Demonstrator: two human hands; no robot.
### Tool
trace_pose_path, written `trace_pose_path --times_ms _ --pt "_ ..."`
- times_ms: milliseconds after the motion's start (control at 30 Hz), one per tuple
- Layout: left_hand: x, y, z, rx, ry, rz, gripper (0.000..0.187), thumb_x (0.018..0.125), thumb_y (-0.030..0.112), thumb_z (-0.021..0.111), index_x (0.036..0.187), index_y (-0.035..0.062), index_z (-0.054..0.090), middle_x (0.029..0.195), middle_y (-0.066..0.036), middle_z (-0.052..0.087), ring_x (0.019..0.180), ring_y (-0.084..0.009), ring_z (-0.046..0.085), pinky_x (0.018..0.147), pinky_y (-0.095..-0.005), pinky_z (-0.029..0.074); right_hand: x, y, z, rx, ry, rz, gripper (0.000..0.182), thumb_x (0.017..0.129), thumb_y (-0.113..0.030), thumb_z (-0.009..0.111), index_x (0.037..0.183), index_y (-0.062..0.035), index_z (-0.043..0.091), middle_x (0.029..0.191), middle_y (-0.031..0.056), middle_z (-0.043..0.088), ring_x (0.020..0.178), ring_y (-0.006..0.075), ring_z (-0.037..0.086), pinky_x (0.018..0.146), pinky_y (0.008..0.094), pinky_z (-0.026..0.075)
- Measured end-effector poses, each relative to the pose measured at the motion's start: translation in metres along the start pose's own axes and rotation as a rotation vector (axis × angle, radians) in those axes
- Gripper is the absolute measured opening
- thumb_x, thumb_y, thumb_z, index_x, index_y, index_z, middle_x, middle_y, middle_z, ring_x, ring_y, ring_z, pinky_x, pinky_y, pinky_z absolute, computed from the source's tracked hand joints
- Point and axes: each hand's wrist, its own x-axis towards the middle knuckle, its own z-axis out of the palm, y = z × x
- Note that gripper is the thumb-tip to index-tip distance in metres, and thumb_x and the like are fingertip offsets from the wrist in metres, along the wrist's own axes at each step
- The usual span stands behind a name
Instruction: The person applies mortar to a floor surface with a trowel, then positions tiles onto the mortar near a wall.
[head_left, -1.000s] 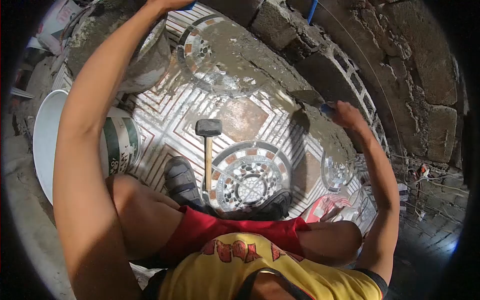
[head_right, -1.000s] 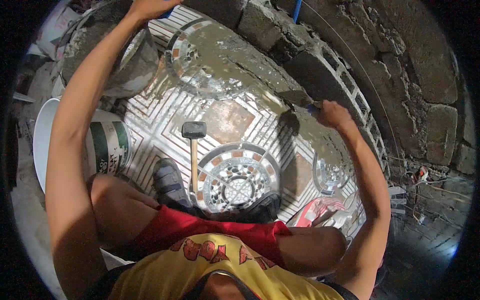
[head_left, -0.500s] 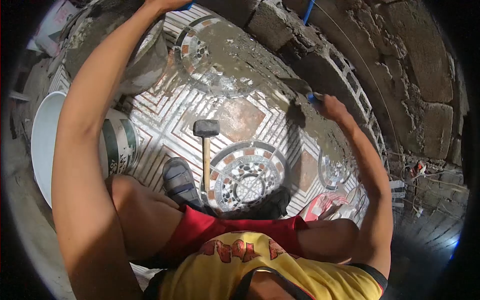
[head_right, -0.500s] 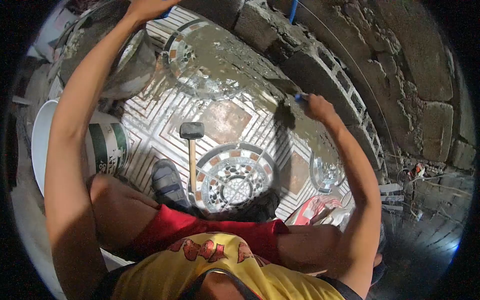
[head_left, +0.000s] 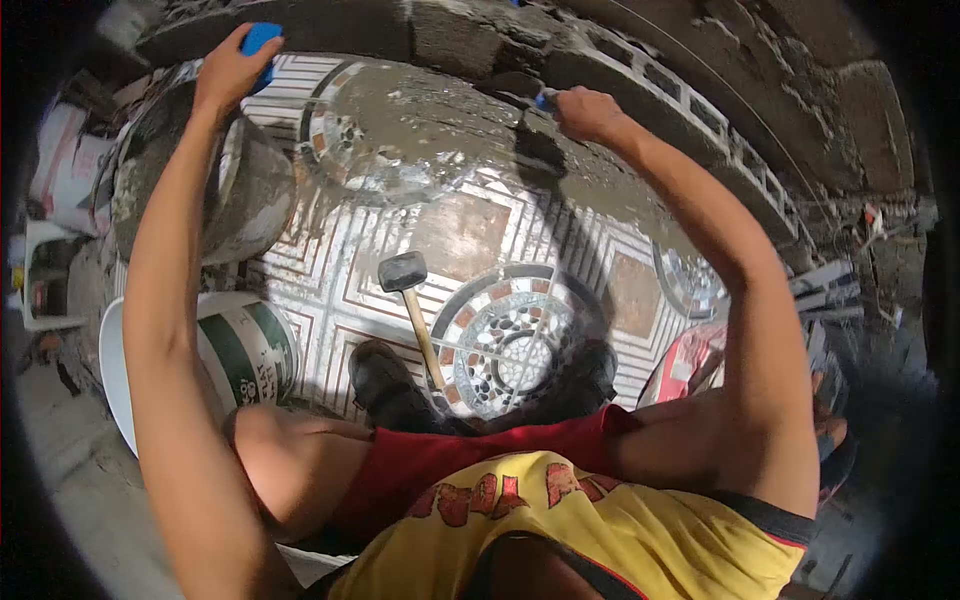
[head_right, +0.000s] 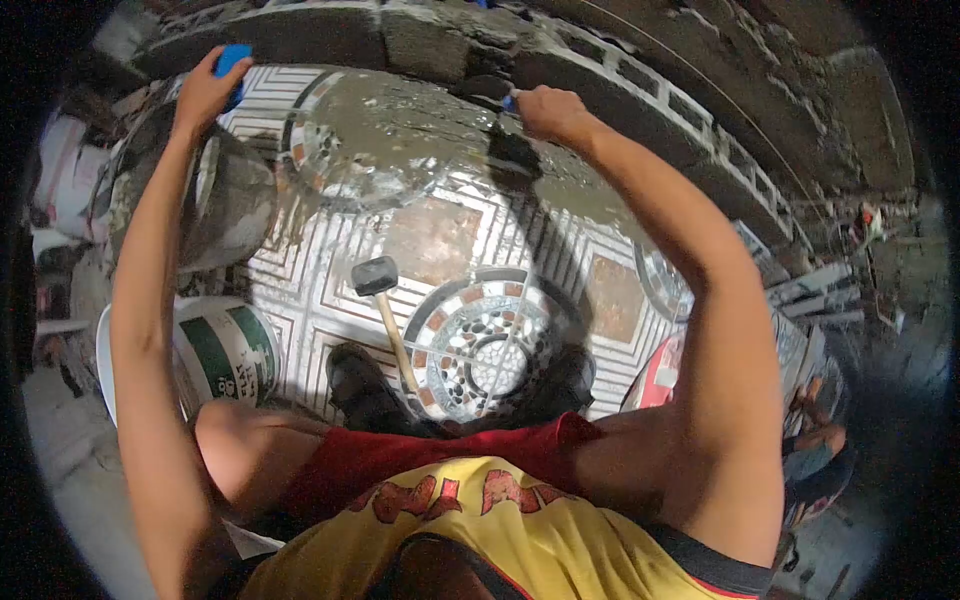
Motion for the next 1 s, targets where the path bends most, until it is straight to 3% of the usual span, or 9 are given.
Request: trace_pose_path --times_ms 67,133,300,367,467,533,633,867,1000 --pt "0.0 0.005 -0.003 -0.031 -0.039 -0.016 0.07 0.075 0.06 0.062 0.123 0.0088 0.056 0.111 -0.02 0.063 0.102 -0.034 0.061 0.086 -0.0388 0.046 -0.039 0.044 0.009 -0.042 0.001 0.016 0.022 0.079 -0.014 0.054 0.096 -0.0029 0.062 0.091 0.0215 0.065 0.089 0.0377 0.064 0.073 0.0466 0.052" --pt "0.002 0.003 -0.001 -0.037 -0.049 -0.047 0.073 0.075 0.059 0.063 0.124 0.0062 0.055 0.113 -0.021 0.062 0.103 -0.0327 0.061 0.087 -0.0374 0.046 -0.079 0.095 0.016 -0.091 -0.242 0.215 0.024 0.079 -0.014 0.054 0.099 -0.0041 0.063 0.099 0.0201 0.065 0.093 0.0365 0.063 0.076 0.0452 0.052" --pt "0.01 0.001 0.002 -0.001 -0.112 -0.053 0.072 0.076 0.056 0.065 0.124 0.0037 0.055 0.112 -0.022 0.062 0.101 -0.0319 0.061 0.086 -0.0355 0.046 -0.173 0.163 -0.003 -0.145 -0.177 0.412 0.023 0.08 -0.017 0.053 0.098 -0.0045 0.06 0.098 0.0219 0.063 0.095 0.038 0.061 0.079 0.0474 0.05" --pt "0.0 0.024 -0.011 -0.033 -0.14 -0.087 0.073 0.076 0.057 0.065 0.124 0.0033 0.054 0.11 -0.021 0.062 0.1 -0.0308 0.062 0.086 -0.0347 0.045 -0.179 0.178 0.001 -0.152 -0.136 0.338 0.024 0.082 -0.023 0.055 0.098 -0.0049 0.057 0.095 0.0212 0.062 0.091 0.0392 0.061 0.076 0.0487 0.049" --pt "0.013 -0.011 0.007 -0.024 -0.12 -0.009 0.073 0.076 0.057 0.065 0.124 0.0032 0.054 0.109 -0.019 0.063 0.099 -0.0281 0.061 0.086 -0.0337 0.045 -0.166 0.166 0.012 -0.071 0.052 0.188 0.027 0.08 -0.025 0.062 0.098 -0.0056 0.059 0.094 0.0199 0.064 0.091 0.0385 0.062 0.074 0.0475 0.051" --pt "0.009 0.009 0.006 0.001 -0.124 -0.031 0.072 0.076 0.056 0.065 0.124 0.003 0.054 0.109 -0.019 0.063 0.099 -0.0274 0.061 0.087 -0.0338 0.045 -0.136 0.126 0.009 0.009 0.041 0.259 0.03 0.077 -0.026 0.065 0.101 -0.0073 0.061 0.093 0.0192 0.065 0.09 0.0369 0.063 0.073 0.0483 0.052" --pt "0.004 0.01 0.001 0.005 -0.089 -0.044 0.071 0.077 0.053 0.067 0.124 0.0017 0.054 0.11 -0.02 0.062 0.101 -0.0283 0.06 0.088 -0.0344 0.044 -0.087 0.096 0.023 0.066 0.164 0.066 0.028 0.078 -0.025 0.062 0.1 -0.0069 0.061 0.093 0.0191 0.065 0.089 0.0358 0.064 0.073 0.0482 0.052" --pt "0.0 0.023 -0.009 0.028 -0.11 -0.04 0.069 0.078 0.055 0.065 0.122 0.0024 0.055 0.11 -0.021 0.063 0.101 -0.0309 0.06 0.088 -0.0364 0.044 -0.071 0.1 0.022 -0.044 -0.047 0.102 0.024 0.078 -0.017 0.059 0.097 -0.0044 0.064 0.096 0.0181 0.066 0.089 0.034 0.066 0.071 0.0445 0.054" --pt "0.0 0.017 -0.001 0.043 -0.098 -0.012 0.066 0.078 0.053 0.065 0.12 0.0022 0.057 0.108 -0.02 0.064 0.099 -0.0299 0.061 0.087 -0.0361 0.045 -0.088 0.095 0.006 0.025 0.08 0.114 0.02 0.076 -0.014 0.06 0.093 -0.0043 0.065 0.092 0.0184 0.067 0.089 0.033 0.066 0.072 0.0455 0.054"
